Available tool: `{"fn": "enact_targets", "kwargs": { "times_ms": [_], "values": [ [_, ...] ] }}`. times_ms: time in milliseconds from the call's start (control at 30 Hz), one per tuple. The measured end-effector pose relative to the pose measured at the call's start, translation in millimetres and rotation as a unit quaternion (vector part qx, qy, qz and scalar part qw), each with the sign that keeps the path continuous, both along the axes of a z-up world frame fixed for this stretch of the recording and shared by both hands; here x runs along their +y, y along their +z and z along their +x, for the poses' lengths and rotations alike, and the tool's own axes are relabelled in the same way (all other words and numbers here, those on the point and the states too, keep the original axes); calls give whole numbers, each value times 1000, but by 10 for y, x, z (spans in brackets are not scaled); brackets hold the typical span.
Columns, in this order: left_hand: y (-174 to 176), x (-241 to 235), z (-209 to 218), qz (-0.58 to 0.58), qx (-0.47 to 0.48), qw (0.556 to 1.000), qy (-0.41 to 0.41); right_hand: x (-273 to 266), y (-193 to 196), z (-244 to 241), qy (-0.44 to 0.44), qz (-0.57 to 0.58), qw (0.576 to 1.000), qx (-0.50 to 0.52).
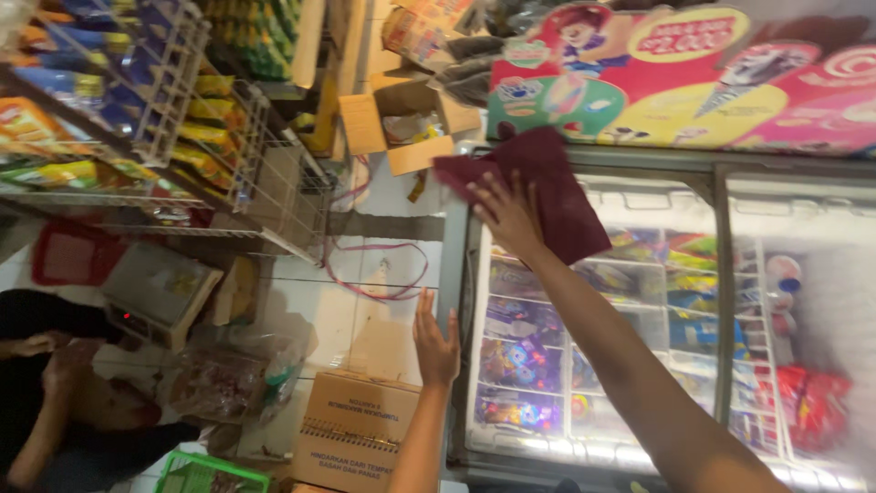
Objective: The person wipes the glass lid of a freezer with a cloth and then picks up snack packages from a shelf, placing them into a red plastic basket.
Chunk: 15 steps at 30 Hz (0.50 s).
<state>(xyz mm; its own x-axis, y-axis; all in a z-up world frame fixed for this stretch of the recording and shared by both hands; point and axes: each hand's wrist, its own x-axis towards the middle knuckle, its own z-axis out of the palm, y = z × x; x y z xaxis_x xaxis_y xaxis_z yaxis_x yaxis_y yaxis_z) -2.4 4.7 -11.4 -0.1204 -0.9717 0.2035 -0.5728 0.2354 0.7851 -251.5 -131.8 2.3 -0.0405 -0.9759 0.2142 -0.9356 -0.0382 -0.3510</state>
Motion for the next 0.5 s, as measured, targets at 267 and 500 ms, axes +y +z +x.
{"fn": "enact_targets", "kwargs": {
  "times_ms": [267,500],
  "values": [
    [138,9,-18,14,58,998,25,380,-117,539,-72,-37,988,-129],
    [64,55,6,7,85,996,38,1507,-57,1090,134,-66,984,-92]
  ]
}}
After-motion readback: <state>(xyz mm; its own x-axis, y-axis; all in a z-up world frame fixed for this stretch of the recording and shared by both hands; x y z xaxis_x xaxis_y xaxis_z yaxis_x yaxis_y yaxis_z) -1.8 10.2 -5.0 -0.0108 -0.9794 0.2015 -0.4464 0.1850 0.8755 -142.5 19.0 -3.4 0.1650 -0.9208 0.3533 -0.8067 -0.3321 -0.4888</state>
